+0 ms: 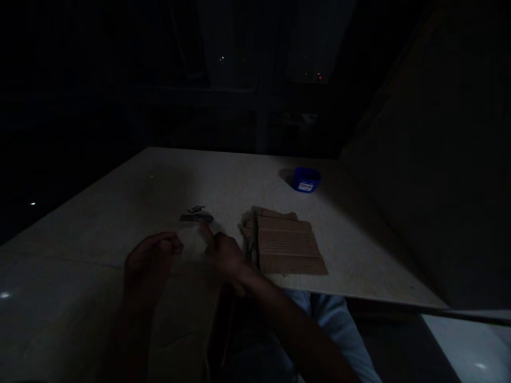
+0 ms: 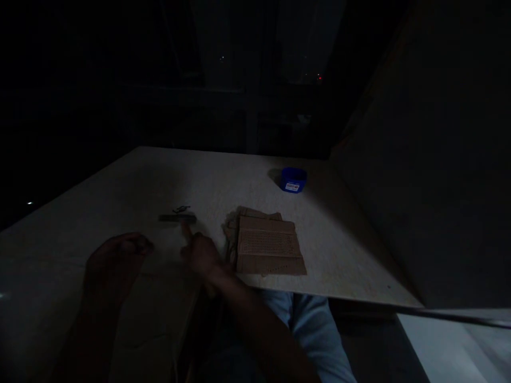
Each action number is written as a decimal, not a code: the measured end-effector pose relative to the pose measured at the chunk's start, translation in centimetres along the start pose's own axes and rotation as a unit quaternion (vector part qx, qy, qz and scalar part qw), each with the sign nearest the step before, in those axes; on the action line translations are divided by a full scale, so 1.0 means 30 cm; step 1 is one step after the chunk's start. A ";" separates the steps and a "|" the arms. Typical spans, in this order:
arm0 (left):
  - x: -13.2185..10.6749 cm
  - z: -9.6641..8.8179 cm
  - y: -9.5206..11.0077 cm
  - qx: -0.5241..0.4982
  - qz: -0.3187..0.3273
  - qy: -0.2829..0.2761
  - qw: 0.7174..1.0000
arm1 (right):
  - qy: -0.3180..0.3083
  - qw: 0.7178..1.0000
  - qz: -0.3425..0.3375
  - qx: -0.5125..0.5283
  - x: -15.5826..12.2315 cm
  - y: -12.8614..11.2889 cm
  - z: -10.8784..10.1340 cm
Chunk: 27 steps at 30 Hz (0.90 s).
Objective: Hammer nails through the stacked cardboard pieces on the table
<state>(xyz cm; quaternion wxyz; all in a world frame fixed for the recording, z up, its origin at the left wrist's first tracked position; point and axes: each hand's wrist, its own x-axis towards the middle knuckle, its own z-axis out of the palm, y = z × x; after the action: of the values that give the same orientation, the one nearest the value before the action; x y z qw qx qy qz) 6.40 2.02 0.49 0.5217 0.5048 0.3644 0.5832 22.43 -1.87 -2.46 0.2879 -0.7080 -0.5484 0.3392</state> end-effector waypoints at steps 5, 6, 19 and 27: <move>-0.085 0.119 0.046 0.046 0.021 -0.094 0.994 | 0.037 0.920 -0.045 0.386 -0.138 0.093 -0.231; -0.096 0.164 0.040 0.070 0.010 -0.107 0.992 | 0.038 0.897 -0.069 0.434 -0.165 0.121 -0.286; 0.074 0.599 -0.373 0.242 0.008 -0.319 0.916 | 0.154 0.872 -0.004 0.464 -0.237 0.465 -0.447; 0.068 0.533 -0.462 0.271 0.012 -0.305 0.913 | 0.158 0.927 -0.009 0.341 -0.177 0.516 -0.355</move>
<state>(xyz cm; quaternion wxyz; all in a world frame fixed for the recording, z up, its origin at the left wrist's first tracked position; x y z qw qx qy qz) 25.34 5.00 -8.67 0.4433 0.7848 0.3255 0.2857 39.02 -11.01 -7.22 0.5978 -0.6064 -0.3537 0.3871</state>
